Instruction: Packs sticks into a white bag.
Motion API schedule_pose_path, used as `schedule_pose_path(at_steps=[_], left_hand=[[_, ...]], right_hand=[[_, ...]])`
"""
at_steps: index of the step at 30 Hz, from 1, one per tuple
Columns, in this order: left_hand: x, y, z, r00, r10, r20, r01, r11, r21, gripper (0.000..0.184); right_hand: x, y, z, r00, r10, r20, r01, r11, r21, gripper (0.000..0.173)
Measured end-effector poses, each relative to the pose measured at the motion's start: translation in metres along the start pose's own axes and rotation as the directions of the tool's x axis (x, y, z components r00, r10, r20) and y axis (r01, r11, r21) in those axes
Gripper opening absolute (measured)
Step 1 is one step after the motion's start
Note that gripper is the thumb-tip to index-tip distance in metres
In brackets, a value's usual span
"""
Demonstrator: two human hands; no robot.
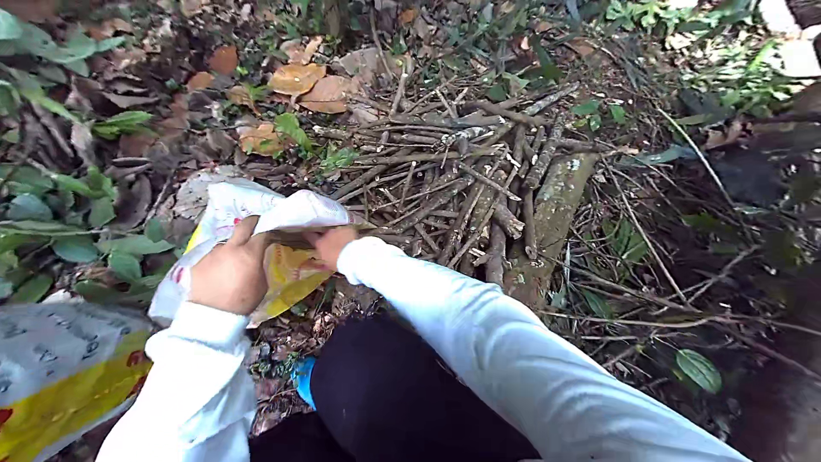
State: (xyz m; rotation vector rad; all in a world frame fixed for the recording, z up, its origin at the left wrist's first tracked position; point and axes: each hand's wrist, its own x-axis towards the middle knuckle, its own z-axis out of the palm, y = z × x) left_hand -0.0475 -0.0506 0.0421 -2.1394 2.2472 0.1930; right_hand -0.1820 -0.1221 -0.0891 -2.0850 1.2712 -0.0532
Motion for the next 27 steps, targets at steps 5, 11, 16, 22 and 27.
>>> schedule_pose_path(at_steps=[5, 11, 16, 22, 27], left_hand=[[0.002, -0.003, -0.007, 0.985, 0.116, -0.127, -0.108, 0.992, 0.068, 0.031], [0.022, -0.039, 0.028, 0.886, -0.205, 0.416, 0.144, 0.974, 0.174, 0.087], [0.025, -0.019, 0.048, 0.916, -0.097, 0.388, 0.051, 0.99, 0.128, 0.082], [0.033, 0.004, 0.06, 0.97, -0.094, 0.223, 0.073, 0.992, 0.101, 0.054], [0.034, 0.008, 0.076, 0.991, -0.005, 0.136, -0.008, 0.995, 0.099, 0.039]], right_hand=[[0.044, -0.034, 0.003, 0.993, 0.098, -0.069, -0.081, 0.972, 0.222, 0.047], [0.035, -0.012, 0.008, 0.967, -0.205, 0.152, 0.193, 0.977, 0.088, 0.049], [-0.078, 0.107, 0.024, 0.892, 0.309, -0.329, -0.093, 0.839, 0.537, 0.037], [-0.143, 0.216, 0.058, 0.179, 0.966, 0.186, -0.706, -0.006, 0.708, 0.071], [-0.136, 0.238, 0.079, 0.221, 0.964, 0.148, -0.891, 0.138, 0.432, 0.085]])
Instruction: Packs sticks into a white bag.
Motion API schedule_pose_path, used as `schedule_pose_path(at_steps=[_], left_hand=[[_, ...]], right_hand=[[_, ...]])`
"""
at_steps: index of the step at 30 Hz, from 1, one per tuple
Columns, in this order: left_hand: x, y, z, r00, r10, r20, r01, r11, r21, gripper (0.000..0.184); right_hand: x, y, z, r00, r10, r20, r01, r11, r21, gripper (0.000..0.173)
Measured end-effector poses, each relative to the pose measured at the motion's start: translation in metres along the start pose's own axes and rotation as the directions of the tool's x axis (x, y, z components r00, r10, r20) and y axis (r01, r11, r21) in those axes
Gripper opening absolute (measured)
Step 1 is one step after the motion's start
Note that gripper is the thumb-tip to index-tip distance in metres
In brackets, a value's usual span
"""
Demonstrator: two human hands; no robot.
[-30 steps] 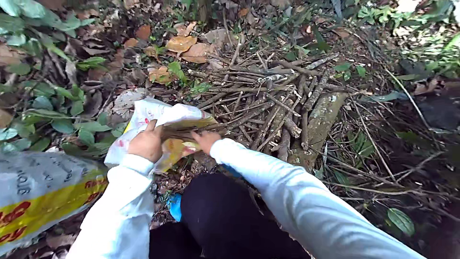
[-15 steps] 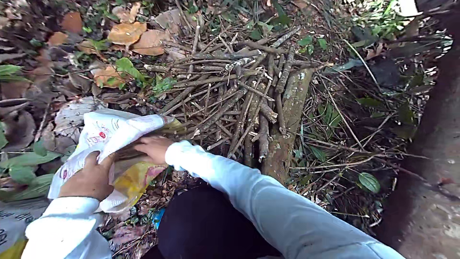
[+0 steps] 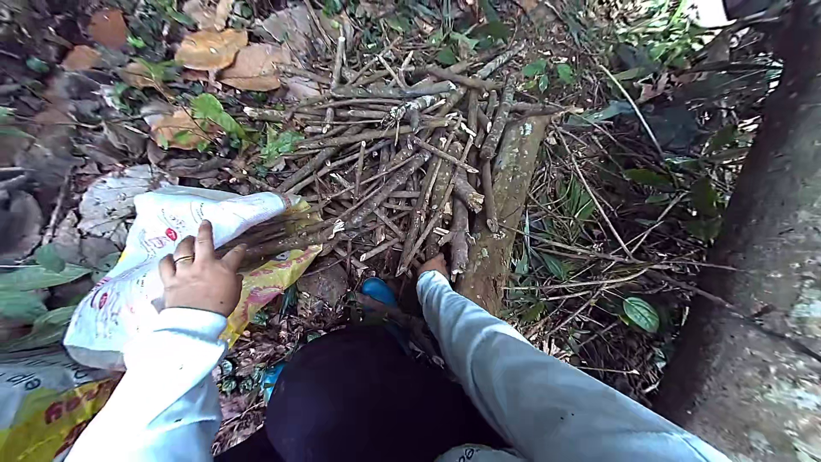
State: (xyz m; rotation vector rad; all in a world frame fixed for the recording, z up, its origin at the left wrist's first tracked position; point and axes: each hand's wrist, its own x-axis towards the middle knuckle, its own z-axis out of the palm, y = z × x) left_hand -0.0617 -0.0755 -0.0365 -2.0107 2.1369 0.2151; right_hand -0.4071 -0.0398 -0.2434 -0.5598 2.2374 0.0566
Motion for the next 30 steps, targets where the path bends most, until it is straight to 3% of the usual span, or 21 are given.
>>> schedule_pose_path(at_steps=[2, 5, 9, 11, 14, 18, 22, 25, 27, 30], left_hand=[[0.003, -0.006, 0.003, 0.999, -0.018, -0.028, 0.018, 1.0, 0.004, 0.035], [0.008, -0.018, 0.001, 0.998, -0.055, -0.036, 0.052, 0.997, -0.064, 0.033], [0.012, -0.011, -0.009, 0.979, -0.139, 0.15, 0.147, 0.988, -0.046, 0.051], [0.014, -0.011, -0.01, 0.977, -0.136, 0.165, 0.146, 0.988, -0.05, 0.057], [0.011, -0.027, -0.024, 0.987, -0.151, 0.061, 0.157, 0.98, -0.118, 0.058], [-0.004, -0.044, -0.035, 0.982, -0.189, 0.011, 0.188, 0.971, -0.148, 0.059], [-0.01, -0.043, -0.034, 0.99, -0.143, 0.015, 0.143, 0.976, -0.163, 0.067], [-0.012, -0.03, -0.036, 0.994, -0.097, 0.047, 0.102, 0.988, -0.119, 0.063], [-0.013, -0.021, -0.036, 0.995, -0.055, 0.081, 0.062, 0.994, -0.085, 0.064], [-0.017, -0.019, -0.035, 0.991, -0.023, 0.132, 0.026, 1.0, -0.017, 0.071]], right_hand=[[-0.006, -0.01, -0.006, 0.998, -0.046, 0.049, 0.047, 0.999, -0.022, 0.082], [-0.034, -0.017, -0.026, 0.978, -0.191, 0.084, 0.174, 0.97, 0.172, 0.076], [-0.062, -0.003, -0.074, 0.957, -0.289, -0.003, 0.223, 0.731, 0.645, 0.053], [-0.072, 0.017, -0.1, 0.944, -0.329, 0.013, 0.226, 0.675, 0.703, 0.049], [-0.09, 0.064, -0.13, 0.88, -0.474, 0.041, 0.344, 0.694, 0.633, 0.062], [-0.096, 0.129, -0.162, 0.774, -0.609, 0.172, 0.492, 0.75, 0.443, 0.065], [-0.097, 0.16, -0.178, 0.517, -0.804, 0.293, 0.767, 0.587, 0.258, 0.07], [-0.113, 0.131, -0.173, 0.369, -0.799, 0.475, 0.815, 0.524, 0.247, 0.067], [-0.121, 0.089, -0.159, 0.305, -0.751, 0.585, 0.85, 0.492, 0.189, 0.065], [-0.122, 0.006, -0.113, 0.213, -0.728, 0.652, 0.944, 0.325, 0.053, 0.057]])
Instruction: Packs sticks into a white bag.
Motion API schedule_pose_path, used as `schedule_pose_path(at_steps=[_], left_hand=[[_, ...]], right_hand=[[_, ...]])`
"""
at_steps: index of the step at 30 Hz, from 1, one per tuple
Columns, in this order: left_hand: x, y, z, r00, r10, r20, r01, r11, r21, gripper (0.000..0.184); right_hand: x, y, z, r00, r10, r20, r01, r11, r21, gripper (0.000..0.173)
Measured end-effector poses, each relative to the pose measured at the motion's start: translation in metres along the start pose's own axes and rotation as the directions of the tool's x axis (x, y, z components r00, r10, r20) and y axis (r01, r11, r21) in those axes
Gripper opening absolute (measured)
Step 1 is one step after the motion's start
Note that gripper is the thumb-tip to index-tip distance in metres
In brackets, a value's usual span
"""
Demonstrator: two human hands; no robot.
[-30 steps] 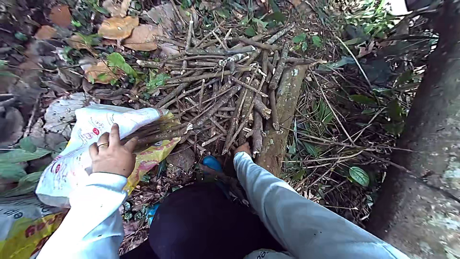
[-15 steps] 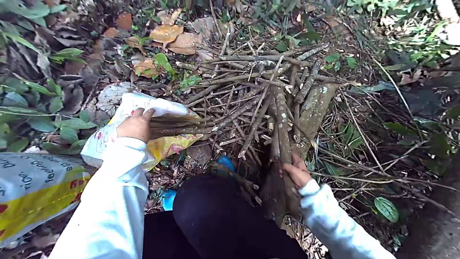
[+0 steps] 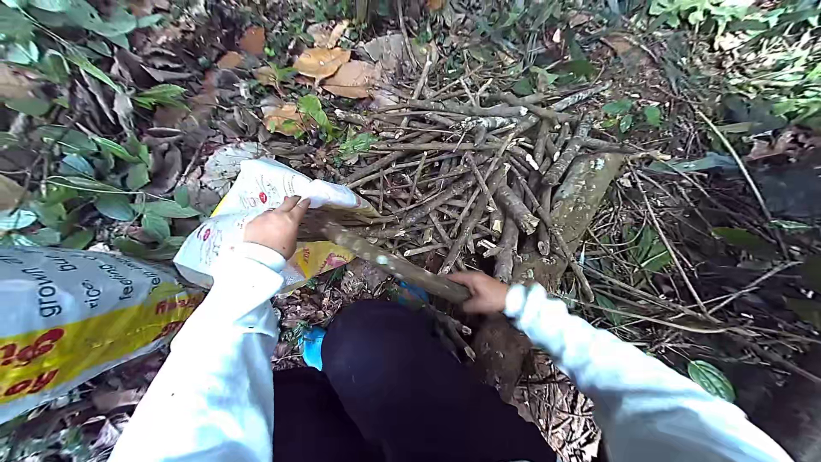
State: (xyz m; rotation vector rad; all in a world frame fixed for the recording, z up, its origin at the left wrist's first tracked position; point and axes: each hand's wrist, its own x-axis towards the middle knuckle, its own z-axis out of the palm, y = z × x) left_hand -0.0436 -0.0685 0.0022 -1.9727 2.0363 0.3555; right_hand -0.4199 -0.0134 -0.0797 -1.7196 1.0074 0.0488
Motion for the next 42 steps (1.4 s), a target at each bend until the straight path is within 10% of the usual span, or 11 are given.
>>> schedule_pose_path(at_steps=[6, 12, 15, 18, 21, 25, 28, 32, 37, 42], left_hand=[[0.002, -0.009, 0.009, 0.999, 0.032, -0.038, -0.032, 0.999, 0.0, 0.068], [-0.006, -0.034, 0.032, 0.996, 0.02, -0.09, -0.032, 0.992, -0.124, 0.054], [-0.012, -0.029, 0.045, 0.982, 0.109, -0.153, -0.119, 0.991, -0.058, 0.053], [-0.019, -0.014, 0.055, 0.92, 0.275, -0.279, -0.288, 0.958, -0.006, 0.045], [-0.02, 0.002, 0.061, 0.875, 0.402, -0.27, -0.406, 0.913, 0.041, 0.037], [-0.023, 0.007, 0.071, 0.96, 0.184, -0.211, -0.174, 0.983, 0.065, 0.045], [-0.031, -0.007, 0.066, 0.943, -0.047, -0.33, 0.03, 0.998, -0.054, 0.031], [-0.03, -0.019, 0.062, 0.941, -0.32, -0.11, 0.29, 0.93, -0.227, 0.034], [-0.024, 0.004, 0.055, 0.96, -0.277, 0.033, 0.278, 0.944, -0.175, 0.045], [-0.03, 0.019, 0.048, 0.977, -0.206, 0.06, 0.209, 0.976, -0.053, 0.073]], right_hand=[[0.2, -0.107, -0.006, 0.976, -0.191, -0.105, 0.103, 0.829, -0.55, 0.049], [0.176, -0.146, -0.004, 0.937, -0.342, -0.067, 0.27, 0.835, -0.479, 0.029], [0.116, -0.05, 0.029, 0.964, -0.141, -0.225, 0.068, 0.95, -0.305, 0.023], [0.06, 0.038, 0.054, 0.956, 0.294, -0.015, -0.294, 0.948, -0.126, 0.053], [0.023, 0.066, 0.108, 0.848, 0.514, 0.13, -0.502, 0.857, -0.117, 0.094], [0.021, 0.048, 0.124, 0.774, 0.622, 0.118, -0.593, 0.778, -0.209, 0.073], [0.012, 0.026, 0.077, 0.804, 0.562, 0.194, -0.565, 0.824, -0.041, 0.069], [-0.023, -0.001, 0.012, 0.89, 0.442, 0.11, -0.44, 0.897, -0.048, 0.077], [-0.007, -0.027, -0.026, 0.965, 0.247, -0.085, -0.252, 0.966, -0.056, 0.082], [0.132, -0.08, -0.023, 0.999, 0.015, -0.048, -0.029, 0.952, -0.306, 0.052]])
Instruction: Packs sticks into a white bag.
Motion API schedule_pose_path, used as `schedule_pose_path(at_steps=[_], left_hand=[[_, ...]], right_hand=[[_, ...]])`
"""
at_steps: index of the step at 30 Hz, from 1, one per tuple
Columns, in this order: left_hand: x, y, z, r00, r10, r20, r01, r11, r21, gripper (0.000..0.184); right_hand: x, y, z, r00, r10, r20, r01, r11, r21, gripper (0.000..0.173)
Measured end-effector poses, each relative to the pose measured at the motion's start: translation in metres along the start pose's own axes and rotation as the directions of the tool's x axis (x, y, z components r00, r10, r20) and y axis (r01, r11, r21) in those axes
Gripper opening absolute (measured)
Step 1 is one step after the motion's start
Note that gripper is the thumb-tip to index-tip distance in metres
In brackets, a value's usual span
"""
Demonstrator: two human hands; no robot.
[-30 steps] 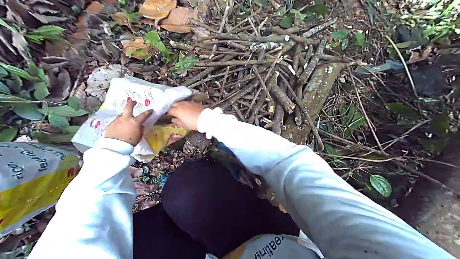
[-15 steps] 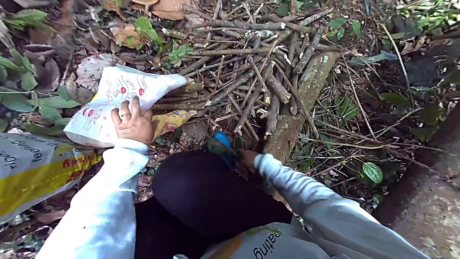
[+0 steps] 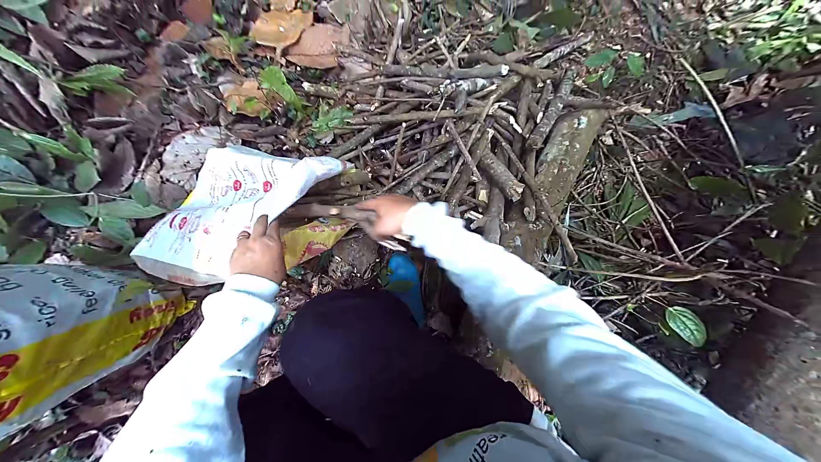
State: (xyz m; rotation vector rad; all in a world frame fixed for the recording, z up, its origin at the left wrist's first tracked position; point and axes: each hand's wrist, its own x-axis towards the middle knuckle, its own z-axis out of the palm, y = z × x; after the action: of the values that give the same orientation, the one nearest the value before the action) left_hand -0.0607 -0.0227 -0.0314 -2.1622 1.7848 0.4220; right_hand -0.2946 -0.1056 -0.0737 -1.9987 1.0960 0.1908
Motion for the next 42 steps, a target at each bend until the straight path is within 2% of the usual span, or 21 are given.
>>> schedule_pose_path(at_steps=[4, 6, 7, 9, 11, 12, 14, 15, 16, 18, 20, 22, 25, 27, 29, 30, 33, 35, 37, 39, 42], left_hand=[[-0.003, -0.007, -0.01, 0.999, -0.036, 0.028, 0.037, 0.999, -0.01, 0.076], [0.001, -0.019, -0.015, 0.998, -0.057, 0.015, 0.058, 0.997, -0.058, 0.079], [0.003, -0.025, -0.016, 0.998, -0.055, 0.008, 0.055, 0.995, -0.083, 0.078], [0.006, -0.036, -0.015, 1.0, -0.025, 0.003, 0.026, 0.992, -0.125, 0.074], [0.012, -0.043, -0.01, 0.999, 0.029, -0.023, -0.031, 0.99, -0.135, 0.064], [0.015, -0.045, -0.005, 0.995, 0.074, -0.063, -0.083, 0.987, -0.137, 0.057], [0.024, -0.039, 0.001, 0.966, 0.191, -0.175, -0.213, 0.97, -0.12, 0.045], [0.03, -0.032, 0.004, 0.939, 0.252, -0.235, -0.282, 0.954, -0.103, 0.041], [0.036, -0.025, 0.007, 0.904, 0.313, -0.292, -0.35, 0.933, -0.081, 0.039], [0.051, -0.013, 0.013, 0.854, 0.379, -0.357, -0.416, 0.909, -0.031, 0.05], [0.062, -0.002, 0.008, 0.912, 0.295, -0.284, -0.312, 0.95, -0.015, 0.075], [0.068, 0.006, -0.002, 0.983, 0.098, -0.153, -0.105, 0.994, -0.036, 0.088], [0.078, 0.006, -0.008, 0.991, -0.137, 0.016, 0.137, 0.988, -0.067, 0.056], [0.079, 0.004, -0.015, 0.984, -0.175, 0.034, 0.177, 0.98, -0.087, 0.045], [0.073, -0.005, -0.035, 0.984, -0.163, -0.07, 0.146, 0.969, -0.198, 0.041], [0.07, -0.011, -0.045, 0.977, -0.168, -0.133, 0.129, 0.957, -0.258, 0.04], [0.055, -0.028, -0.064, 0.944, -0.184, -0.273, 0.084, 0.937, -0.34, 0.039], [0.045, -0.035, -0.066, 0.94, -0.143, -0.31, 0.04, 0.948, -0.315, 0.038], [0.034, -0.034, -0.067, 0.943, -0.075, -0.324, -0.016, 0.962, -0.271, 0.034], [0.021, -0.024, -0.067, 0.947, -0.004, -0.322, -0.074, 0.97, -0.23, 0.031], [0.01, -0.007, -0.063, 0.946, 0.097, -0.31, -0.151, 0.977, -0.154, 0.028]], right_hand=[[0.098, -0.071, 0.016, 0.972, -0.235, -0.027, 0.236, 0.971, 0.049, 0.045], [0.106, -0.085, 0.02, 0.966, -0.238, -0.099, 0.25, 0.96, 0.123, 0.041], [0.102, -0.08, 0.027, 0.953, -0.219, -0.21, 0.259, 0.949, 0.182, 0.037], [0.078, -0.046, 0.044, 0.86, -0.018, -0.51, 0.197, 0.933, 0.301, 0.031], [0.046, 0.016, 0.06, 0.682, 0.377, -0.626, -0.087, 0.893, 0.442, 0.047], [0.031, 0.05, 0.069, 0.562, 0.581, -0.589, -0.266, 0.801, 0.536, 0.06], [0.009, 0.11, 0.092, 0.345, 0.857, -0.383, -0.515, 0.514, 0.685, 0.087], [0.004, 0.13, 0.1, 0.289, 0.918, -0.273, -0.579, 0.395, 0.713, 0.096], [0.002, 0.142, 0.105, 0.288, 0.941, -0.18, -0.636, 0.328, 0.699, 0.098], [0.0, 0.145, 0.104, 0.358, 0.93, -0.081, -0.721, 0.33, 0.609, 0.079], [-0.01, 0.132, 0.089, 0.403, 0.914, -0.043, -0.704, 0.339, 0.624, 0.069], [-0.036, 0.116, 0.078, 0.445, 0.894, -0.056, -0.566, 0.329, 0.756, 0.068], [-0.1, 0.097, 0.083, 0.518, 0.855, -0.033, -0.339, 0.241, 0.909, 0.06], [-0.154, 0.087, 0.09, 0.566, 0.824, -0.019, -0.336, 0.251, 0.908, 0.056], [-0.204, 0.09, 0.098, 0.613, 0.783, -0.102, -0.421, 0.433, 0.797, 0.057], [-0.226, 0.095, 0.101, 0.671, 0.724, -0.159, -0.436, 0.559, 0.705, 0.058], [-0.266, 0.107, 0.084, 0.86, 0.446, -0.249, -0.313, 0.845, 0.433, 0.059], [-0.268, 0.1, 0.057, 0.945, 0.268, -0.187, -0.183, 0.908, 0.376, 0.059], [-0.247, 0.081, 0.033, 0.986, 0.113, -0.121, -0.06, 0.925, 0.375, 0.057], [-0.203, 0.057, 0.019, 0.995, -0.004, -0.095, 0.035, 0.943, 0.33, 0.051], [-0.106, 0.011, 0.016, 1.0, -0.003, -0.008, 0.004, 0.987, 0.158, 0.048]])
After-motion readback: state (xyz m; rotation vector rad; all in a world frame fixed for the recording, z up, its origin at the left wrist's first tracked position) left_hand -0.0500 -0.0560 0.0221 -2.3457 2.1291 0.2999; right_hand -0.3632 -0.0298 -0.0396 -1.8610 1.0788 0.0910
